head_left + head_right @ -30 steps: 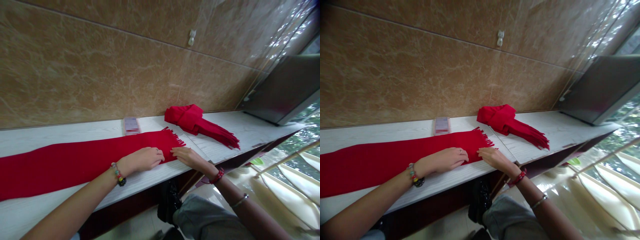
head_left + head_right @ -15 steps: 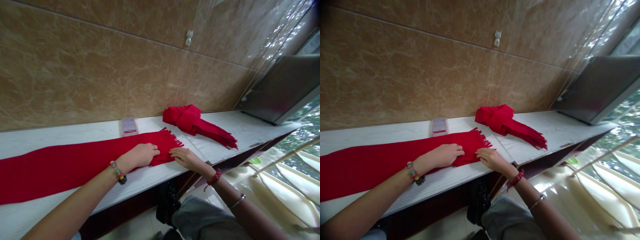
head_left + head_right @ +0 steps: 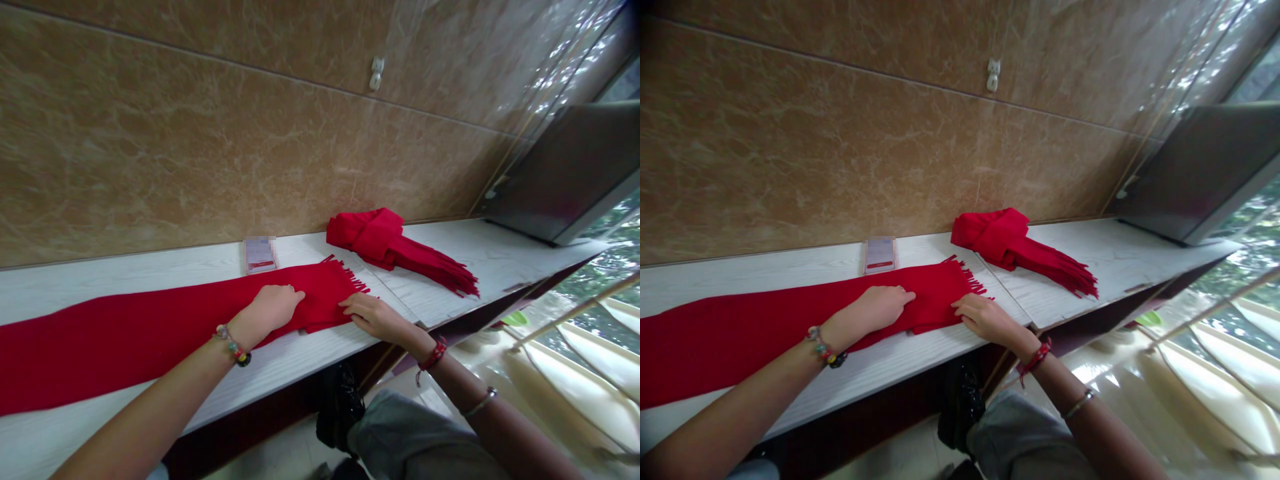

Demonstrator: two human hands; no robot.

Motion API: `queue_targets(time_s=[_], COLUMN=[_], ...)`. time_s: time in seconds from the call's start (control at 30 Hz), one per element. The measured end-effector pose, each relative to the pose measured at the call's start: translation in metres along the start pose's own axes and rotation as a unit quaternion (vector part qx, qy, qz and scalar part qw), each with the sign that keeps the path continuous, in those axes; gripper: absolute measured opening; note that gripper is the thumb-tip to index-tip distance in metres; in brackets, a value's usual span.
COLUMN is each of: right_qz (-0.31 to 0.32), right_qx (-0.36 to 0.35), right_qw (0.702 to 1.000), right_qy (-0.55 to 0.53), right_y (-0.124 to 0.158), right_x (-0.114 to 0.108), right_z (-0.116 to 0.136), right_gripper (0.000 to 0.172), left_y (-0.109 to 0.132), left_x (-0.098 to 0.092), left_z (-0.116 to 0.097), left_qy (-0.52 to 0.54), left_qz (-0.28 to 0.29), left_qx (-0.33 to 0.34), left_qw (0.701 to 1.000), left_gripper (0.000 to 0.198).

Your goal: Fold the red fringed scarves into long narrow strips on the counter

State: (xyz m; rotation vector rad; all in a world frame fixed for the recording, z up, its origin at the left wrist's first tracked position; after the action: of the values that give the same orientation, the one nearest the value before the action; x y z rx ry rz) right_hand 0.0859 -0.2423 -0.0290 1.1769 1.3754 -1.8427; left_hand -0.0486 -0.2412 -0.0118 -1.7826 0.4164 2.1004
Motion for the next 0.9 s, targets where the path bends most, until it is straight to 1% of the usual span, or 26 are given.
queue_targets(time_s=[0.03, 0.07, 0.13, 0.17, 0.2, 0.3, 0.33, 0.4, 0.47, 0.53, 0.6, 0.67, 0.73, 0.8, 0.9], right_qz=[0.001, 0.0, -0.005, -0.008, -0.012, -0.017, -0.016, -0.012, -0.022, -0.059, -0.095, -0.107, -0.107, -0.1, -0.058], right_qx=[0.003, 0.006, 0.006, 0.003, -0.002, -0.025, -0.036, -0.05, -0.031, 0.027, 0.094, 0.132, 0.134, 0.106, 0.054], right_qw=[1.0, 1.0, 1.0, 1.0, 1.0, 0.998, 0.996, 0.994, 0.993, 0.991, 0.984, 0.979, 0.979, 0.983, 0.987], right_qy=[-0.001, -0.001, 0.005, 0.012, 0.022, 0.061, 0.075, 0.099, 0.115, 0.121, 0.116, 0.109, 0.106, 0.11, 0.141], right_y=[0.0, 0.0, -0.002, -0.003, -0.005, -0.013, -0.016, -0.022, -0.025, -0.026, -0.023, -0.021, -0.022, -0.024, -0.027], right_x=[0.0, -0.001, -0.002, -0.003, -0.004, -0.006, -0.005, -0.001, 0.001, 0.0, -0.003, -0.003, -0.003, -0.003, 0.002], right_z=[0.0, 0.0, 0.0, 0.001, 0.003, 0.013, 0.017, 0.024, 0.024, 0.015, 0.003, -0.005, -0.006, -0.001, 0.008], right_gripper=[0.02, 0.02, 0.021, 0.021, 0.021, 0.02, 0.019, 0.016, 0.016, 0.017, 0.016, 0.015, 0.016, 0.018, 0.018], left_y=[0.0, 0.0, 0.003, 0.004, 0.005, 0.009, 0.01, 0.012, 0.015, 0.015, 0.014, 0.013, 0.012, 0.012, 0.013], left_x=[-0.001, -0.003, -0.009, -0.01, -0.009, 0.0, 0.002, 0.0, -0.004, -0.007, -0.009, -0.012, -0.016, -0.021, -0.02], left_z=[0.003, 0.0, -0.011, -0.016, -0.019, -0.019, -0.018, -0.016, -0.017, -0.016, -0.01, -0.001, 0.005, 0.008, 0.001], left_qy=[-0.006, -0.004, 0.026, 0.047, 0.067, 0.106, 0.112, 0.119, 0.12, 0.105, 0.078, 0.054, 0.038, 0.021, -0.011], left_qz=[-0.003, -0.014, -0.04, -0.042, -0.034, 0.024, 0.032, 0.024, 0.007, -0.006, -0.016, -0.03, -0.041, -0.06, -0.085], left_qx=[-0.007, 0.007, 0.068, 0.093, 0.107, 0.111, 0.108, 0.108, 0.111, 0.091, 0.045, -0.001, -0.029, -0.046, -0.033], left_qw=[1.0, 1.0, 0.997, 0.994, 0.991, 0.988, 0.987, 0.987, 0.987, 0.99, 0.996, 0.998, 0.998, 0.997, 0.996], left_gripper=[0.032, 0.03, 0.027, 0.026, 0.028, 0.045, 0.047, 0.039, 0.03, 0.027, 0.027, 0.026, 0.027, 0.026, 0.027])
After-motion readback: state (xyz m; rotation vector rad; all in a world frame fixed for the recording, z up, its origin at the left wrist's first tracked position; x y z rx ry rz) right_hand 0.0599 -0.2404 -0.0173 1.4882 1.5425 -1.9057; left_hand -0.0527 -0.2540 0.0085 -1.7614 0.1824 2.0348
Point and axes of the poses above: each hand's wrist, its own y-axis away from the middle knuckle, its own x-axis out of the palm, z = x × y, the point moved 8 cm from there along -y, towards the middle knuckle, and after that the axes turned 3 degrees about -x, right-handed, at the moved point
